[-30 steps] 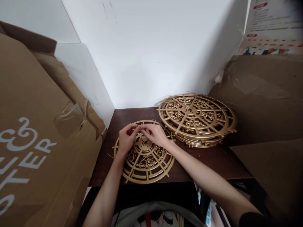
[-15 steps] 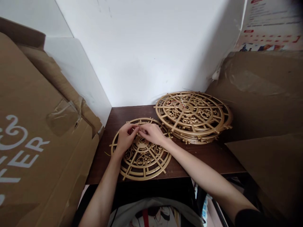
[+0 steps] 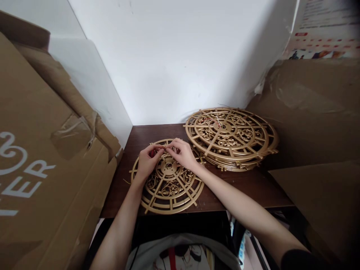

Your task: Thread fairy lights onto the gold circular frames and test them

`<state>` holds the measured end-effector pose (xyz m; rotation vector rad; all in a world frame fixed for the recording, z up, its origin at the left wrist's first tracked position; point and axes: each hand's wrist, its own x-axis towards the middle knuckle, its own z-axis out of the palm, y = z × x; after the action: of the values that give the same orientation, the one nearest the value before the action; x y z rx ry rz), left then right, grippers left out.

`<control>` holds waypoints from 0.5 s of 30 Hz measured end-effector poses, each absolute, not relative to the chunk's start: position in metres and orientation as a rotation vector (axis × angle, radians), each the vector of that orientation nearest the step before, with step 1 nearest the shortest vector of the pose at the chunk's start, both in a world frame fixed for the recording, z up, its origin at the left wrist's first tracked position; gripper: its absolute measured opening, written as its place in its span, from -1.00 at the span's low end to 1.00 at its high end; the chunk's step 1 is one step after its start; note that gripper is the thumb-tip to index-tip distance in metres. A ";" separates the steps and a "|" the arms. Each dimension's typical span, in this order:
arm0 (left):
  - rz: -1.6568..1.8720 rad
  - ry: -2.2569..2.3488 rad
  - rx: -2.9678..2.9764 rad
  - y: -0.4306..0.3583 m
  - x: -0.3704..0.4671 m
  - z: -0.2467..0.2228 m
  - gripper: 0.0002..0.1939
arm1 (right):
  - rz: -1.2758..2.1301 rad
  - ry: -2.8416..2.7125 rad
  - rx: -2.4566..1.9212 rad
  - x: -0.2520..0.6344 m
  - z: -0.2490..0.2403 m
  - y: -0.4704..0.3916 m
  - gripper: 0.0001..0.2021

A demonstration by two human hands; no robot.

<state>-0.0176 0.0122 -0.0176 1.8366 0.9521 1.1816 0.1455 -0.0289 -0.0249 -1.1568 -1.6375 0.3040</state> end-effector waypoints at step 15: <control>1.243 0.978 1.651 0.008 -0.019 -0.010 -0.81 | 0.229 -1.588 -0.998 0.130 0.022 -0.071 -0.75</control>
<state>-0.0187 0.0084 -0.0099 1.6512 0.9777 1.2429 0.1304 -0.0711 0.0220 -0.9981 -1.5884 0.2292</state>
